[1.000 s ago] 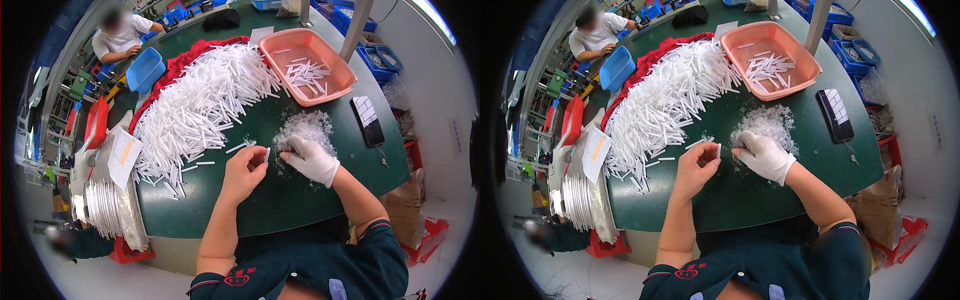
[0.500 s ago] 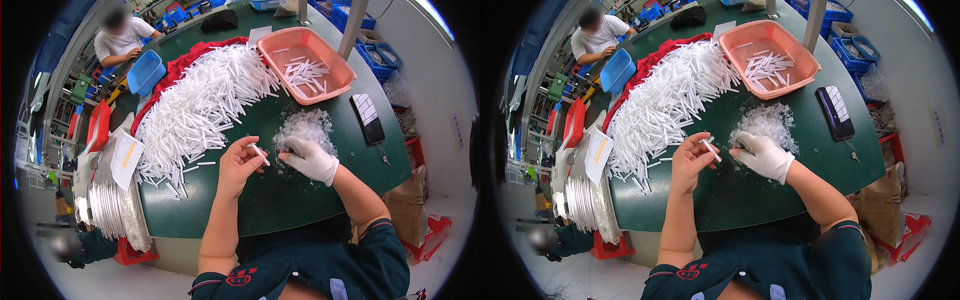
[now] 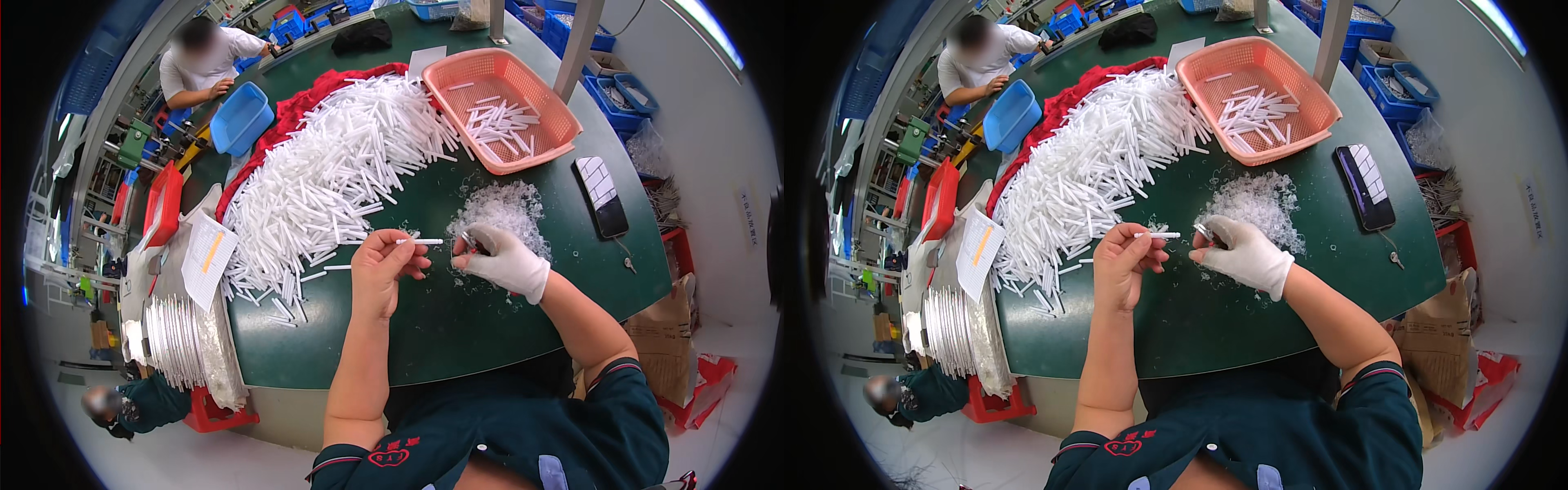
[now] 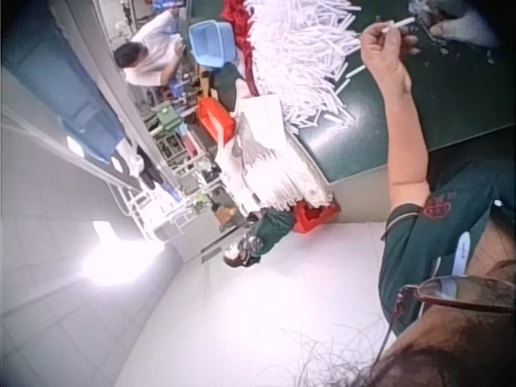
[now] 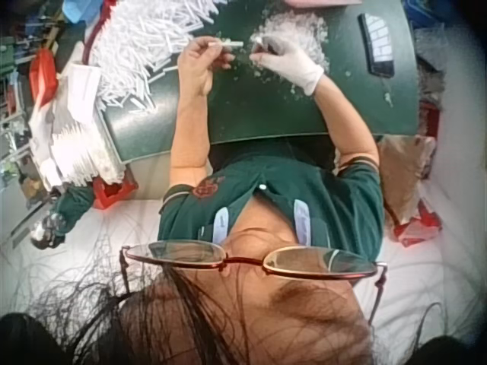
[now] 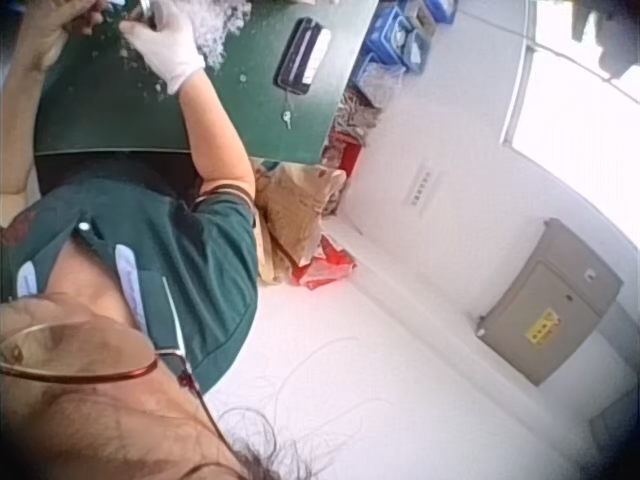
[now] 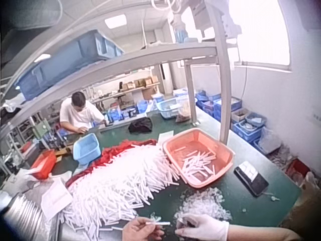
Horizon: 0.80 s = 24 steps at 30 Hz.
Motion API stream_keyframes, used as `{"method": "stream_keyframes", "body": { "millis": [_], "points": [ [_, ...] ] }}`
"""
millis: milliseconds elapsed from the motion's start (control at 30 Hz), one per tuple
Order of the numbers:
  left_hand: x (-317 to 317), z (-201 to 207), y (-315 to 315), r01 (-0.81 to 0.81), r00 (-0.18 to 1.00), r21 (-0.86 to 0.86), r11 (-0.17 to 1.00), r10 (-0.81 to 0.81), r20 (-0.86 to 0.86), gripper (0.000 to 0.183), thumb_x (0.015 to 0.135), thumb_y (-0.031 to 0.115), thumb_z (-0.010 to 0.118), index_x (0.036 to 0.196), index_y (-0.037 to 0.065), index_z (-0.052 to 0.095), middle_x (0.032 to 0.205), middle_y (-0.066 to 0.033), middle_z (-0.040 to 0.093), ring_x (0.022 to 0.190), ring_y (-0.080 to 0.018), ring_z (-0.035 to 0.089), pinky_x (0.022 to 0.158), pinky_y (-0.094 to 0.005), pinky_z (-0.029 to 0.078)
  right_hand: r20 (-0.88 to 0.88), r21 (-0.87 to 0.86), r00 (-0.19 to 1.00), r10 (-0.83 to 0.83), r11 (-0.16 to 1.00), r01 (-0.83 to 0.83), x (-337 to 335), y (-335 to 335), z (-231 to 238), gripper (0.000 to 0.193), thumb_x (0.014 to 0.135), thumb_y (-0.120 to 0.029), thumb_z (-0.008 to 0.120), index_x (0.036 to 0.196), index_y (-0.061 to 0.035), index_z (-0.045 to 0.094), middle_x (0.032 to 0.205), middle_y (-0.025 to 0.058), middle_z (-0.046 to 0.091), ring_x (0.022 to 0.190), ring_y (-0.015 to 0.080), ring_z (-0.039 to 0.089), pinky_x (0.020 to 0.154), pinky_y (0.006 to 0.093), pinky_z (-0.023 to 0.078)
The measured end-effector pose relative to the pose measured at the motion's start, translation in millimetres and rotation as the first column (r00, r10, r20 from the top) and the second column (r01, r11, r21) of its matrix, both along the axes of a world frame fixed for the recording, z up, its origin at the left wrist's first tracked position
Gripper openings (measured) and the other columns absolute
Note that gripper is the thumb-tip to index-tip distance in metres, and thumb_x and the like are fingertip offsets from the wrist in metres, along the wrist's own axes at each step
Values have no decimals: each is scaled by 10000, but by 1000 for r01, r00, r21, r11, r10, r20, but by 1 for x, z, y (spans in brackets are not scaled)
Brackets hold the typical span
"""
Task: The person assembles small plastic pen parts by hand at a production station, taking plastic pieces from an assembly tray and fitting them together.
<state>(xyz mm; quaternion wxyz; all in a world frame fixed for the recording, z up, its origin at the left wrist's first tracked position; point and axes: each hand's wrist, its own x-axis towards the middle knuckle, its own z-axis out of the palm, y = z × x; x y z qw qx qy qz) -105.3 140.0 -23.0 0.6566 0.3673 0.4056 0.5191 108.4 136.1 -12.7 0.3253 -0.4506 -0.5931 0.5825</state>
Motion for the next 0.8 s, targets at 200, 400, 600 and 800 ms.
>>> {"method": "stream_keyframes", "body": {
  "millis": [200, 400, 600, 800],
  "points": [
    [7, -1, 0, 67, 998, -35, 997, -68, -14, 143, 877, 135, 627, 947, 19, 584, 819, -129, 678, 646, -186, 661, 526, -268, 514, -40, -62, 995, -87, 995, 84, -3, 2, 5, 230, 825, -195, 687, 954, -26, 599, 745, -21, 509, 666, 41, 440, 579, 201, 387],
    [9, -1, -4, 91, 995, -58, 994, -93, -36, 162, 901, 165, 606, 956, 13, 590, 823, -118, 678, 631, -167, 649, 528, -249, 494, 9, -115, 1000, -21, 993, 22, -4, 6, 8, 202, 837, -203, 665, 907, -20, 614, 669, -20, 507, 588, 47, 449, 509, 209, 379],
    [-14, -13, 13, -178, 717, 426, 887, 413, -562, 120, 885, 149, 616, 904, 31, 609, 768, -43, 647, 637, -125, 596, 576, -262, 460, -370, -275, 821, -434, 896, 349, 17, 33, 28, 204, 871, -178, 619, 983, -9, 593, 552, -19, 452, 398, 72, 386, 390, 211, 283],
    [-4, -12, 1, 296, 125, 394, 870, 374, -919, 153, 723, 59, 653, 865, 62, 595, 802, -77, 602, 747, -239, 588, 671, -342, 470, -350, -324, 804, -480, 868, 376, 20, 32, 19, 218, 890, -198, 621, 995, -10, 587, 542, -34, 428, 407, 55, 347, 393, 211, 273]
  ]
}}
